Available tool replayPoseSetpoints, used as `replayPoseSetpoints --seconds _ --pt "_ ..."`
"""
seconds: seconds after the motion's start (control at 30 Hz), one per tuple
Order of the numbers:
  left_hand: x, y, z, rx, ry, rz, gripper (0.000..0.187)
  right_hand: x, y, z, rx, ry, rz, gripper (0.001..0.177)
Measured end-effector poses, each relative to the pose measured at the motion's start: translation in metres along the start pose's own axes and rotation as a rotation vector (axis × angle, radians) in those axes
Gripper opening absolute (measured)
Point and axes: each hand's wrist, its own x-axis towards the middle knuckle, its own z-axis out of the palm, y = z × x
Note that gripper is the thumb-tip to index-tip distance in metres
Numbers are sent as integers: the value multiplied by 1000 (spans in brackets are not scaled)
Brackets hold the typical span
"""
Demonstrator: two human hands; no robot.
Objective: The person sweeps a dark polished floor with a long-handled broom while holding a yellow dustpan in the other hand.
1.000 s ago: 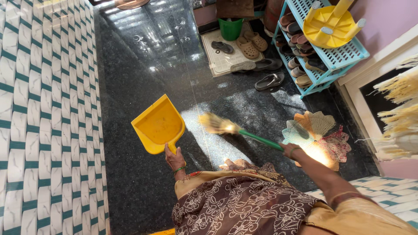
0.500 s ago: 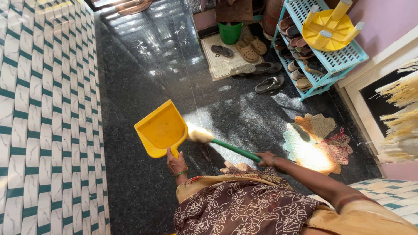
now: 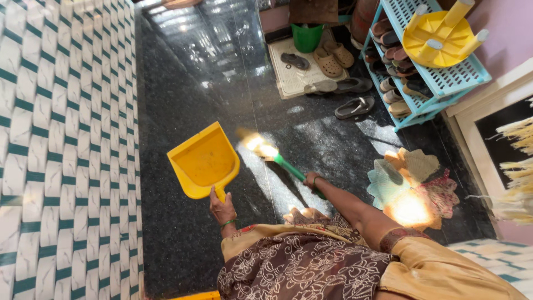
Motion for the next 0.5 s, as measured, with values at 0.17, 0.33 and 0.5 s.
replayPoseSetpoints --seconds 0.17,0.33,0.5 --pt "-1 -3 0 -22 1 11 64 -17 34 -2 319 53 162 34" --pt "2 1 2 16 -14 -7 65 -75 86 -1 391 7 -17 48" --pt "2 8 -1 9 -33 -21 66 -144 117 -8 424 2 -190 71"
